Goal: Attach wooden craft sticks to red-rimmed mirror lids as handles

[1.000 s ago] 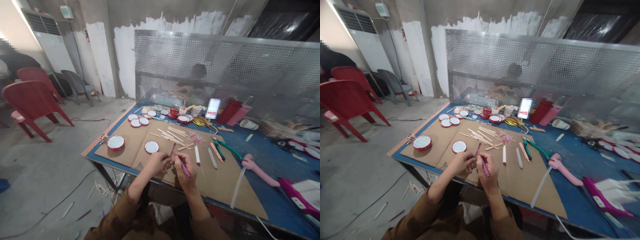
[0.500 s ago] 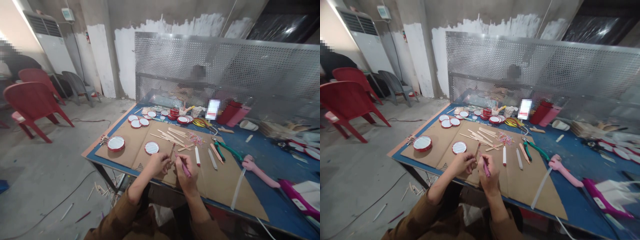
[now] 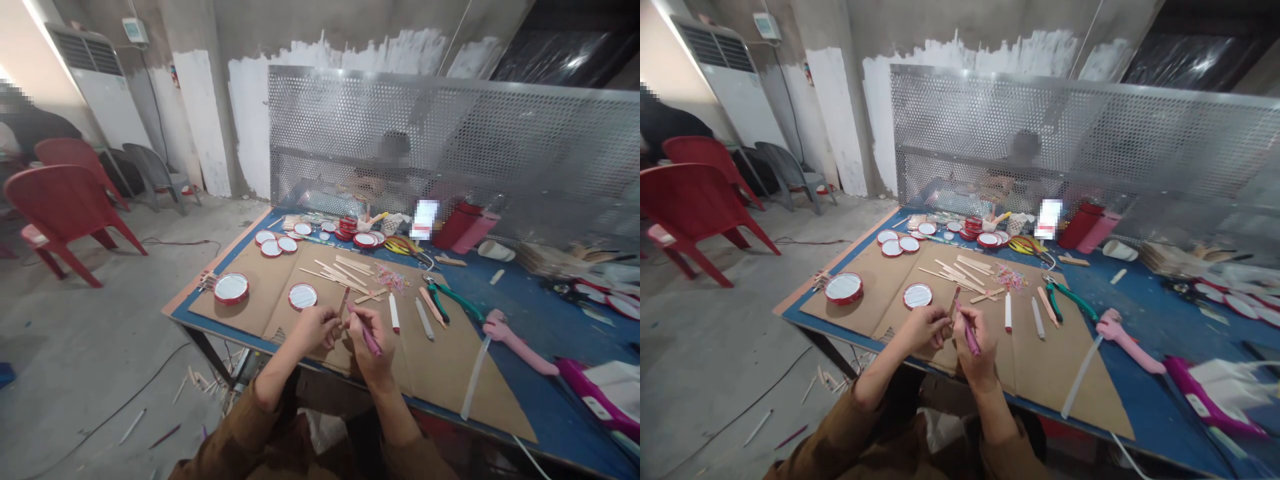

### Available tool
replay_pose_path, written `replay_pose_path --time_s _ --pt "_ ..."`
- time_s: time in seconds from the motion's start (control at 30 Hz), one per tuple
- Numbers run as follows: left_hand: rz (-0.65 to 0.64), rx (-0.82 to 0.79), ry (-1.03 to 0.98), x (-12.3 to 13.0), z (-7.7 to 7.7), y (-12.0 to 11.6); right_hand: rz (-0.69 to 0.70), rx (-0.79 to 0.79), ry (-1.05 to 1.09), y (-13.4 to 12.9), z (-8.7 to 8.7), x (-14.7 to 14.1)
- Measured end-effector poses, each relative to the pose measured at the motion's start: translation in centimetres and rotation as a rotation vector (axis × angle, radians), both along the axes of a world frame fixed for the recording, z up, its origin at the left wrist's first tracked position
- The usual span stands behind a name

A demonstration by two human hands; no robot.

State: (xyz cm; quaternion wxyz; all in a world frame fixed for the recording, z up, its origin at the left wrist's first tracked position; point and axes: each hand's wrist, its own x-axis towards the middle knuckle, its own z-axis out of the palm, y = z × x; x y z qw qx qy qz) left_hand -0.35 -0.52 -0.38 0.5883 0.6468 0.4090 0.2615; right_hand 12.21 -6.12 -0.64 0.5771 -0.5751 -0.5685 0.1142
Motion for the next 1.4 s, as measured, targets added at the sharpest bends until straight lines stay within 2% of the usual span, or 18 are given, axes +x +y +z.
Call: replay_pose_path --time_s 0.4,0.6,0.9,1.23,1.4 --pt "-0.003 0.006 -0.012 -0.08 -0.16 -0.05 0.008 -0.021 -0.011 0.27 -0.7 0.14" --pt "-0.005 -0.005 -0.017 0.05 -0.54 0.1 -0.058 -0.021 0.022 -0.02 -0.27 0.08" --pt "-0.005 -0.002 0.005 -0.01 -0.19 0.03 0.015 -0.027 0.025 -0.04 -0.77 0.13" --pt "0.0 -0.017 0.003 0.03 0.06 -0.03 -0.066 -0.005 0.0 -0.26 0.08 -0.1" --pt "-0.007 -0.011 -0.006 0.05 -0.03 0.04 -0.018 -0.018 0.028 -0.27 -0.12 -0.11"
